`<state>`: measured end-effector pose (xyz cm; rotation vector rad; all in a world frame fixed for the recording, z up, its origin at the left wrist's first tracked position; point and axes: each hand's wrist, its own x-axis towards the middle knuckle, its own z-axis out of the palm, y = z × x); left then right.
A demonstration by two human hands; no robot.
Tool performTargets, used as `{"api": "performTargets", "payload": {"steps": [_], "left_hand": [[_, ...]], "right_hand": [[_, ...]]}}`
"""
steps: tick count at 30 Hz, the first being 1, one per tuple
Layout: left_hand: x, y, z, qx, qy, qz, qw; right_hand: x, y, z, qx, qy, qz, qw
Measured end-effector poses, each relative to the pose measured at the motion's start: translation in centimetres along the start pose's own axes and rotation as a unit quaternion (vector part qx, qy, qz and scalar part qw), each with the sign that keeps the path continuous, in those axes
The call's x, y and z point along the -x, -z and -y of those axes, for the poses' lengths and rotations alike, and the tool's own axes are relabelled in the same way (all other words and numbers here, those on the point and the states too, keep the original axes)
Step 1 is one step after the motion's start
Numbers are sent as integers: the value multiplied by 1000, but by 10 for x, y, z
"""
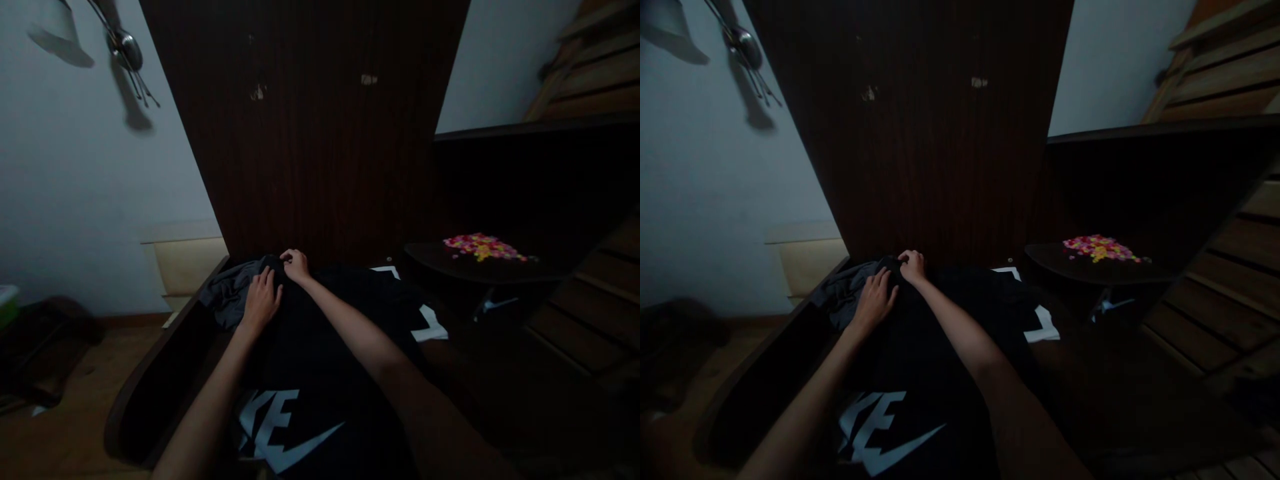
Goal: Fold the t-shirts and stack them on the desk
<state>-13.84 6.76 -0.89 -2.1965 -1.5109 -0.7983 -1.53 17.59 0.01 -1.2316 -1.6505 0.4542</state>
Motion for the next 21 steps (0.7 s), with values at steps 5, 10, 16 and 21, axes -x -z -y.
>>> {"api": "performTargets", "payload": {"steps": [5, 10, 16, 21], "left_hand": [[-10, -7, -6, -97, 2, 39, 994], [-25, -15, -10, -98, -93, 82, 987], [-26, -21, 0, -61, -57, 80, 993], [-21, -20, 2, -36, -34, 92, 995]], "right_hand": [[36, 99, -46, 53, -17, 34, 998], [78, 207, -98, 242, -90, 79, 963], [101, 265, -134, 411, -247, 121, 869], [99, 278, -149, 380, -308, 110, 865]]}}
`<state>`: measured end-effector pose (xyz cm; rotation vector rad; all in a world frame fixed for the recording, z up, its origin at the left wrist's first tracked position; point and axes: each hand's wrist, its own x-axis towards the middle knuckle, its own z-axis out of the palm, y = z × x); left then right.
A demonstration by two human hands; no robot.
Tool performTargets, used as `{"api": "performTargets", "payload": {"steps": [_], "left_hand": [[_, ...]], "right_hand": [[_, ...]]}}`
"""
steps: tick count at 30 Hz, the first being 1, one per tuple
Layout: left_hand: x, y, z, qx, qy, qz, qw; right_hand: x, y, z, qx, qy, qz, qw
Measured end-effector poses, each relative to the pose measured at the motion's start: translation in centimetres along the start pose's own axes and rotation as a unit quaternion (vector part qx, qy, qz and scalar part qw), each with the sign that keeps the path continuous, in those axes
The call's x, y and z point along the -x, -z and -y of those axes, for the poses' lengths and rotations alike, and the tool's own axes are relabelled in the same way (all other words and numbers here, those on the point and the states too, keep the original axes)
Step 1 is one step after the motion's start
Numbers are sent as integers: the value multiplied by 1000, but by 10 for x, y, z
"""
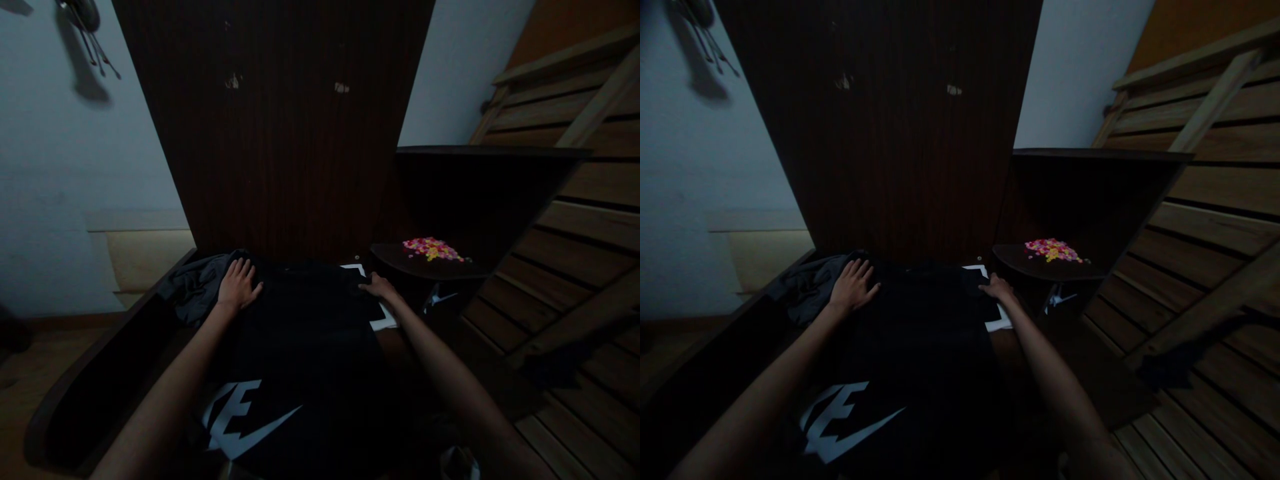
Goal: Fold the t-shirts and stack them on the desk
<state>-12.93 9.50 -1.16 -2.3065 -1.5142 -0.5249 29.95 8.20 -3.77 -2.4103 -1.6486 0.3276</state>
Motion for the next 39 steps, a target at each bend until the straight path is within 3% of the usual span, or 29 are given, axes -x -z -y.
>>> {"api": "performTargets", "payload": {"steps": [5, 9, 16, 19, 22, 26, 29, 33, 36, 39], "left_hand": [[0, -1, 0, -38, 1, 19, 999], [0, -3, 1, -46, -1, 23, 999], [-2, -2, -1, -46, 1, 34, 998], [-2, -1, -1, -41, 1, 36, 998], [-2, -2, 0, -45, -2, 37, 998], [-3, -4, 2, -40, -1, 34, 999], [-2, -4, 1, -41, -2, 31, 999], [-1, -2, 0, -44, -4, 29, 999], [-1, -1, -1, -33, -4, 28, 999], [-2, -2, 0, -50, -5, 34, 998]], "right_hand": [[-8, 9, -2, -47, -30, 8, 998], [-6, 18, 3, -35, -17, -6, 999], [12, 38, 34, 1, 52, -117, 992], [24, 42, 57, -62, 134, -142, 979], [36, 37, 71, -183, 239, -97, 949], [51, 19, 68, -285, 288, 69, 912], [64, 8, 56, -236, 303, 122, 915], [82, 1, 44, -55, 301, 64, 950], [90, -2, 39, 13, 332, 23, 943], [92, 0, 35, 32, 350, 22, 936]]}}
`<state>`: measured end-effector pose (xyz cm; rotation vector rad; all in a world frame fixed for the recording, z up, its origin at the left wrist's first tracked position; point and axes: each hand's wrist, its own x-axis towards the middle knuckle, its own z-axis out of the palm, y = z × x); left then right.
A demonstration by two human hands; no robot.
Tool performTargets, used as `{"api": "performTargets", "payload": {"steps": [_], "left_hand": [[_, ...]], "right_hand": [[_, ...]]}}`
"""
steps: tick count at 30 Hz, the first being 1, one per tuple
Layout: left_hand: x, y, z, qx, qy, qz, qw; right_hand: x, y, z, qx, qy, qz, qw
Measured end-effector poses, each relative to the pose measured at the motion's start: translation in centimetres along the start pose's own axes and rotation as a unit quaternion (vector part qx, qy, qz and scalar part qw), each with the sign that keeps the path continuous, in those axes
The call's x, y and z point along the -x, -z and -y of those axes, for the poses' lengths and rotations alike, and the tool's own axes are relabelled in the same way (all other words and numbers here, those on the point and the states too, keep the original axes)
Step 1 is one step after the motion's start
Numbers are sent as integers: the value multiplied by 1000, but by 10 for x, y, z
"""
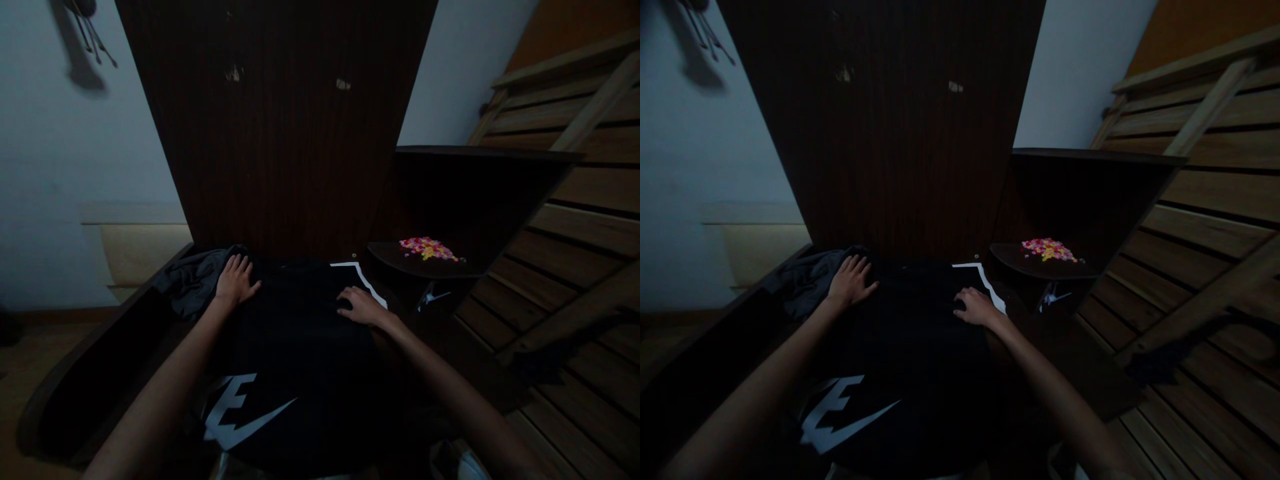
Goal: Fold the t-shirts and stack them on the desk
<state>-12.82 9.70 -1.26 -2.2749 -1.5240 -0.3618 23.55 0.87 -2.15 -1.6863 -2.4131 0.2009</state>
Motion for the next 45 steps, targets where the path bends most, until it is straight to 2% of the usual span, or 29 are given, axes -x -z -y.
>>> {"api": "performTargets", "payload": {"steps": [3, 6, 8, 10, 12, 16, 20, 24, 31, 34, 36, 40, 45], "left_hand": [[0, -1, 0, -7, 2, 0, 1000], [0, -3, 1, 19, 1, -10, 1000], [0, -3, 1, 27, -1, -14, 1000], [1, -3, 1, 20, 1, -16, 1000], [2, -3, 0, 14, 1, -19, 1000], [5, 0, -1, 26, -3, -31, 999], [7, 0, -1, 26, 0, -43, 999], [9, -3, 1, 34, -7, -64, 997], [12, -12, 2, 44, -19, -113, 992], [16, -16, 2, 55, -24, -155, 986], [20, -19, 1, 69, -18, -194, 978], [26, -24, 1, 90, 9, -257, 962], [27, -23, 0, 89, 8, -260, 961]], "right_hand": [[-2, 4, -5, -19, -22, 44, 999], [-11, 9, -9, -59, -74, 113, 989], [-22, 10, -9, -57, -99, 125, 986], [-38, 9, -9, -29, -112, 86, 990], [-56, 7, -9, -9, -128, 19, 992], [-95, -4, -11, -24, -173, -78, 982], [-124, -15, -14, -69, -244, -95, 963], [-135, -25, -19, -81, -289, -105, 948], [-135, -32, -34, -84, -276, -130, 949], [-135, -35, -40, -88, -271, -143, 948], [-134, -38, -46, -100, -226, -159, 956], [-134, -46, -59, -122, -87, -164, 975], [-141, -46, -72, -172, -42, -147, 973]]}}
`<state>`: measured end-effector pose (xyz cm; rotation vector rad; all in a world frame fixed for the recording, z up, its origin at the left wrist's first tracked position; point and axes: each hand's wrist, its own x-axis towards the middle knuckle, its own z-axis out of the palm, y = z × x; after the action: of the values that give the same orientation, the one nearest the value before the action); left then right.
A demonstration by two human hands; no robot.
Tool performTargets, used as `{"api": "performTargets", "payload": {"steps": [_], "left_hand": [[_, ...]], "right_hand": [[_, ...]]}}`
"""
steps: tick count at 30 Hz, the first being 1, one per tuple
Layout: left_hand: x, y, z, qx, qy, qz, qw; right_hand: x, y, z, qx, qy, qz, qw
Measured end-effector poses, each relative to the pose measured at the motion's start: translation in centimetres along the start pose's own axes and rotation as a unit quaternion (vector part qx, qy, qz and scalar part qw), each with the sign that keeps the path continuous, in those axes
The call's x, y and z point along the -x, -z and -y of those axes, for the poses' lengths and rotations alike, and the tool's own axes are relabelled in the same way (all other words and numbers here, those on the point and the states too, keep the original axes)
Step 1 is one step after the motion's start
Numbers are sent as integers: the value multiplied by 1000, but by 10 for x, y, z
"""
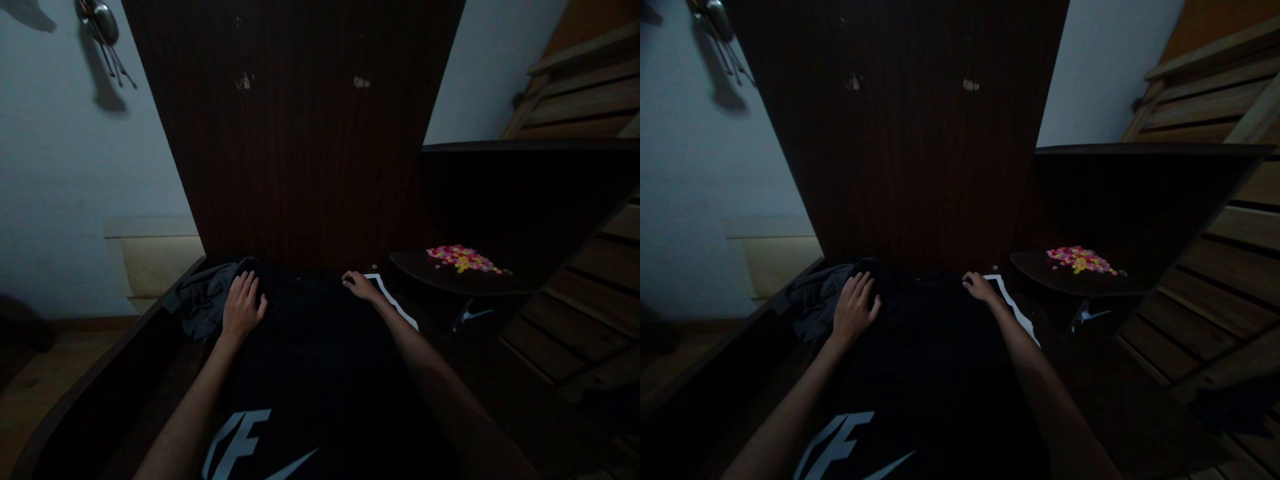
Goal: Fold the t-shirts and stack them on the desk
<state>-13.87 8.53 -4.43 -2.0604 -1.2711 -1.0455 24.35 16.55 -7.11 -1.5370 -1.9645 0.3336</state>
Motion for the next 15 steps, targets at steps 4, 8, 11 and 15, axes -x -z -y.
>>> {"api": "performTargets", "payload": {"steps": [4, 8, 11, 15], "left_hand": [[-2, 1, -1, 3, -5, 17, 1000], [-2, 2, -2, 14, -14, 30, 999], [-5, 3, -1, 48, -5, 31, 998], [-19, 9, 3, 90, 58, 4, 994]], "right_hand": [[-5, 2, -4, -100, -28, -27, 994], [-7, 2, -7, -136, -80, -50, 986], [-8, 0, -6, -149, -122, -65, 979], [-9, -2, -4, -157, -178, -86, 968]]}}
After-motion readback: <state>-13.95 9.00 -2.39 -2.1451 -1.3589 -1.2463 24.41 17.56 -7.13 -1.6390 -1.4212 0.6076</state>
